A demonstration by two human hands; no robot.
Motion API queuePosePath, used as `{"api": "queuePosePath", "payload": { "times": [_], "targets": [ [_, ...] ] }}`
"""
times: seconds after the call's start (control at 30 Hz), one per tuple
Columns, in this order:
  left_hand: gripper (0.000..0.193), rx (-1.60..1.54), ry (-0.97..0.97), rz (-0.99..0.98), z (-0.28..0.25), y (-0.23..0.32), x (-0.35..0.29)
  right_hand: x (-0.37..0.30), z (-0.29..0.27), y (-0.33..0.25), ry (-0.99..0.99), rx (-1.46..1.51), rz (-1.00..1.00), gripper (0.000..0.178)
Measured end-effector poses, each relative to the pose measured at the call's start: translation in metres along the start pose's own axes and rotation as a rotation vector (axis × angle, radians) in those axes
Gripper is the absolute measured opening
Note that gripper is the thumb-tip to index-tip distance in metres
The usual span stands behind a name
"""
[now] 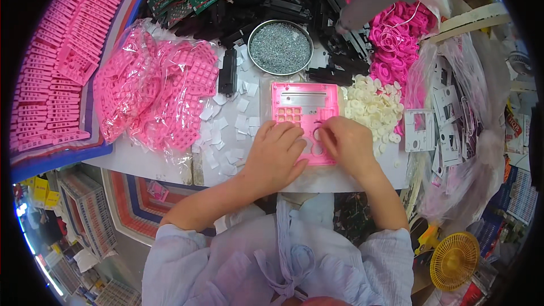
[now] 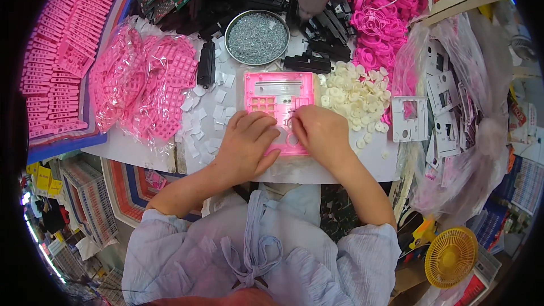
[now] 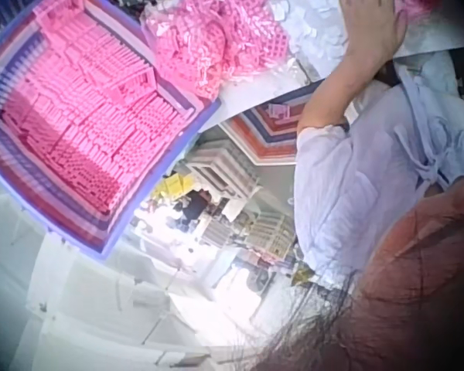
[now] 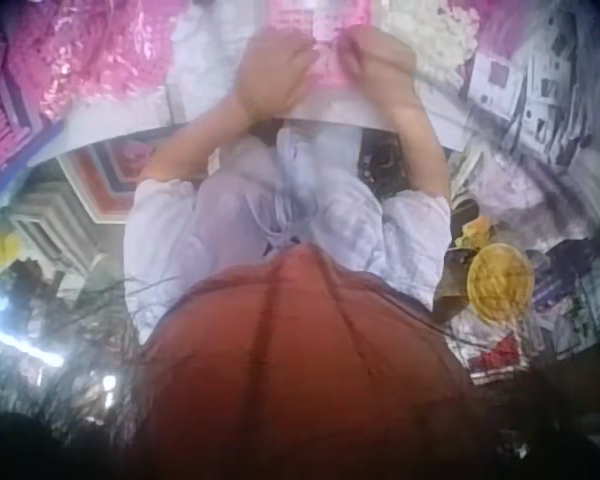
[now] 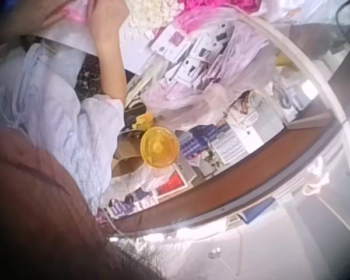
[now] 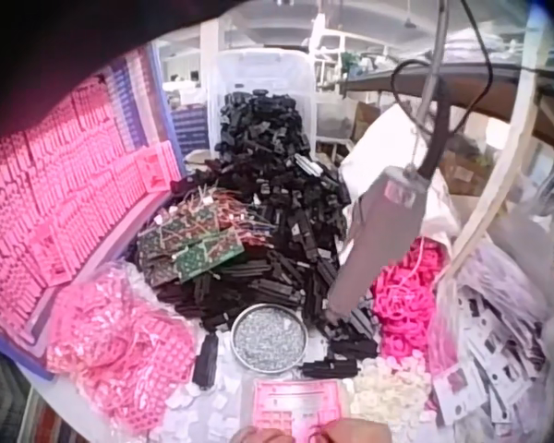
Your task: Assembling small electronic toys with plastic casings and circuit boards using a glue gun.
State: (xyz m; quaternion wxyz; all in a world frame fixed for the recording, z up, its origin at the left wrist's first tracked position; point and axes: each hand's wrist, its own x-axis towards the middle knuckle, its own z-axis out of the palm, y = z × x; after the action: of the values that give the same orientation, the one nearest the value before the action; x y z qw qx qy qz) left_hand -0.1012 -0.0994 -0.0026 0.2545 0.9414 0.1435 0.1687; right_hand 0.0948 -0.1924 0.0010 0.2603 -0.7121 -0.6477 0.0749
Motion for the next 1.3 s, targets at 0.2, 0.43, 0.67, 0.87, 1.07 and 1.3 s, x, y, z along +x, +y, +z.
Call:
{"api": "queuePosePath", "payload": {
  "times": [0.2, 0.43, 0.67, 0.87, 1.07, 1.3],
  "targets": [
    [0.029, 0.007, -0.005, 0.001, 0.005, -0.003, -0.004, -0.001, 0.011, -0.008, -0.039, -0.148, 0.068, 0.012],
    [0.027, -0.013, -0.017, -0.009, 0.003, -0.005, -0.006, 0.0, 0.016, -0.018, -0.047, -0.208, 0.179, 0.015],
    [0.021, -0.041, 0.149, -0.186, -0.015, -0.05, 0.06, 0.004, -0.013, -0.026, 0.101, -0.008, 0.177, 0.021],
    [0.013, 0.514, 0.097, -0.307, -0.003, -0.112, 0.144, 0.074, -0.103, 0.018, 1.051, 0.594, -0.088, 0.04],
    [0.014, 0.56, 0.293, -0.22, 0.001, -0.116, 0.148, 0.12, -0.11, 0.051, 0.343, 0.852, 0.019, 0.038],
    [0.018, -0.062, 0.146, -0.329, -0.015, -0.088, 0.136, 0.117, -0.103, 0.017, 0.132, 0.982, -0.033, 0.059]
  ]
}}
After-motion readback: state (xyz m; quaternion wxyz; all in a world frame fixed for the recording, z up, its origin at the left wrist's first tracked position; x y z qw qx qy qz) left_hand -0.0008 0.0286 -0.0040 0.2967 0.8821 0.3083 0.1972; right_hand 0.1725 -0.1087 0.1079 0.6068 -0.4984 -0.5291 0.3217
